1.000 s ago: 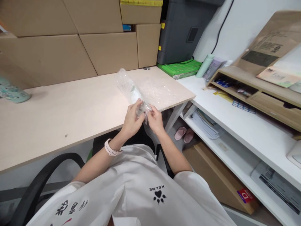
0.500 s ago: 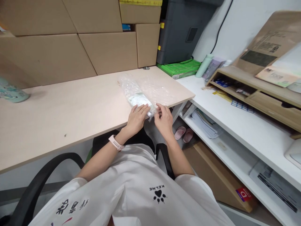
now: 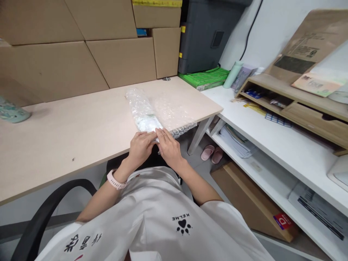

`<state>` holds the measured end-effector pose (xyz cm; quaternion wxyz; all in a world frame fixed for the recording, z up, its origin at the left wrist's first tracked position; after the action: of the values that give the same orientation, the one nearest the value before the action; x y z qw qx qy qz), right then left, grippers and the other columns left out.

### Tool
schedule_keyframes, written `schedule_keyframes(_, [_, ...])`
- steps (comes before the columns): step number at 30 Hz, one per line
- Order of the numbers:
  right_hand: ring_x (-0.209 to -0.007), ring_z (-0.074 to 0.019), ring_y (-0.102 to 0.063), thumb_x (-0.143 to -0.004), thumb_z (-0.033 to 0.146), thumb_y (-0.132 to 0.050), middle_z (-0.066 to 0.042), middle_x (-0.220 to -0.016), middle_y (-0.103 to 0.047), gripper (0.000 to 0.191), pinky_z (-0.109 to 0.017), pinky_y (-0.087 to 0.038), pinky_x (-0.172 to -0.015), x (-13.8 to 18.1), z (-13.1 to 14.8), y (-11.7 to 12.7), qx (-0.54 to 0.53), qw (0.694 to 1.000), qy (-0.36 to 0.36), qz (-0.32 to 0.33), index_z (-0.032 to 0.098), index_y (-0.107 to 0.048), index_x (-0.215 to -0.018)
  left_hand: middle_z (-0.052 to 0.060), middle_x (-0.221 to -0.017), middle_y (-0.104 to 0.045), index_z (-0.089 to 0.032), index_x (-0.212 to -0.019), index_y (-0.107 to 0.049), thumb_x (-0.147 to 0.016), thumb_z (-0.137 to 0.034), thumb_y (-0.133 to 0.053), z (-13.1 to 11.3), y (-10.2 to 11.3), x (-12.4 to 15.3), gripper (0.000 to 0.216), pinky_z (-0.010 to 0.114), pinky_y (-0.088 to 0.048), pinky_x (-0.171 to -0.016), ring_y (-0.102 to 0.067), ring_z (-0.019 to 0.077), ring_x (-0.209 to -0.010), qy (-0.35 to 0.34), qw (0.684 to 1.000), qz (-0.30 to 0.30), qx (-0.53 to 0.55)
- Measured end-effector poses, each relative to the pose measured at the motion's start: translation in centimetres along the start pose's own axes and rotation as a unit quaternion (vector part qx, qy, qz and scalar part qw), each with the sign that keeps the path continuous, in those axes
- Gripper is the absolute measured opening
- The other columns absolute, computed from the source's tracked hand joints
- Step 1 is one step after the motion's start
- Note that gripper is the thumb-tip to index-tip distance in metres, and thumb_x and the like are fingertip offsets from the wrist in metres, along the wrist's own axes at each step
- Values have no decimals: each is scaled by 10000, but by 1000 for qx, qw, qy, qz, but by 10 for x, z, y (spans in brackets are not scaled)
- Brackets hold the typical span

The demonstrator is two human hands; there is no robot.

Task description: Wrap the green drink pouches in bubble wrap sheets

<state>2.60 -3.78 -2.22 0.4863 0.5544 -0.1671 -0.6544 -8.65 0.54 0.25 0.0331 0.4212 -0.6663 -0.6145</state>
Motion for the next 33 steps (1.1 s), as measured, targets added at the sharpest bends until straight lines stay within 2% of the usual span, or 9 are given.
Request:
schedule_keyframes(4, [-1343,-236,-539,-960,143,-371,-102,-1374,-626,491,-420,-467,-1127,-1,4,0,-45,999,-10,5,180,-513,-1429,78,-1239,-716,-236,-1232,-612,-965,-194,-518,0,20,19,286,447,-466,-1101,-654,222,-1202,-6,997,-54,54])
schedule_keyframes(7, [-1140,-256,-674,-951,218,-453,-90,-1241,-704,394,-404,-547,-986,-4,-6,5,-97,993,-70,-12,202,-609,-1313,149,-1471,-537,-171,-1394,-486,-963,-269,-551,-4,33,25,447,445,-404,-1179,-466,236,-1417,-7,992,-111,63])
schedule_keyframes(12, [-891,-245,-711,-927,420,-578,-57,-1048,-744,310,-386,-555,-832,-7,-29,12,-224,957,-171,-66,278,-646,-1194,160,-1594,-364,-138,-1509,-342,-988,-324,-482,-15,31,10,570,453,-333,-1227,-263,233,-1530,-32,996,-78,19])
schedule_keyframes(15, [-889,-228,-694,-889,468,-627,-46,-1042,-727,305,-366,-548,-815,-8,-42,8,-334,913,-205,-113,280,-633,-1129,120,-1637,-282,-168,-1558,-263,-998,-358,-436,-22,20,-11,616,482,-262,-1253,-189,232,-1552,-36,999,-30,-12])
schedule_keyframes(19, [-851,-199,-681,-818,520,-676,-19,-973,-718,306,-336,-553,-776,-11,-59,-2,-490,821,-249,-155,267,-626,-981,56,-1667,-181,-220,-1592,-186,-1005,-382,-380,-29,-5,-44,640,555,-162,-1264,-115,241,-1565,-56,996,46,-46])
schedule_keyframes(24, [-677,-170,-641,-672,593,-767,11,-787,-687,453,-309,-556,-630,-8,-80,-7,-548,737,-374,-127,233,-638,-915,45,-1676,-128,-215,-1594,-183,-1012,-469,-332,-25,-37,-67,652,614,-103,-1250,-77,274,-1568,-71,990,102,-66])
schedule_keyframes(26, [-569,-148,-579,-662,641,-761,25,-627,-614,462,-290,-527,-550,-3,-89,-4,-511,745,-407,-130,216,-616,-769,52,-1675,-133,-208,-1590,-198,-1011,-502,-327,-21,-45,-69,661,614,-69,-1251,-80,276,-1568,-79,988,117,-66])
schedule_keyframes(29, [-496,-135,-508,-725,680,-702,34,-474,-472,539,-268,-459,-476,2,-100,6,-404,806,-400,-165,220,-487,-545,73,-1675,-141,-205,-1589,-192,-986,-579,-363,-18,-51,-68,730,626,-38,-1244,-80,287,-1567,-92,985,132,-58])
schedule_keyframes(33, [-497,-145,-544,-746,658,-704,41,-437,-445,536,-255,-436,-471,7,-109,11,-341,841,-385,-170,228,-479,-520,111,-1670,-159,-193,-1590,-176,-900,-632,-530,-17,-53,-68,891,655,-32,-1230,-95,323,-1561,-109,981,150,-60])
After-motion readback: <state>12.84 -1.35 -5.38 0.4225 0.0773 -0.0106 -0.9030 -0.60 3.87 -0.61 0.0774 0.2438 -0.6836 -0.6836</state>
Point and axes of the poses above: each hand's wrist, its own x-axis away from the middle knuckle, its own y-axis out of the back of the hand, z = x × y, the point moved 5 cm from there along -x, towards the middle knuckle
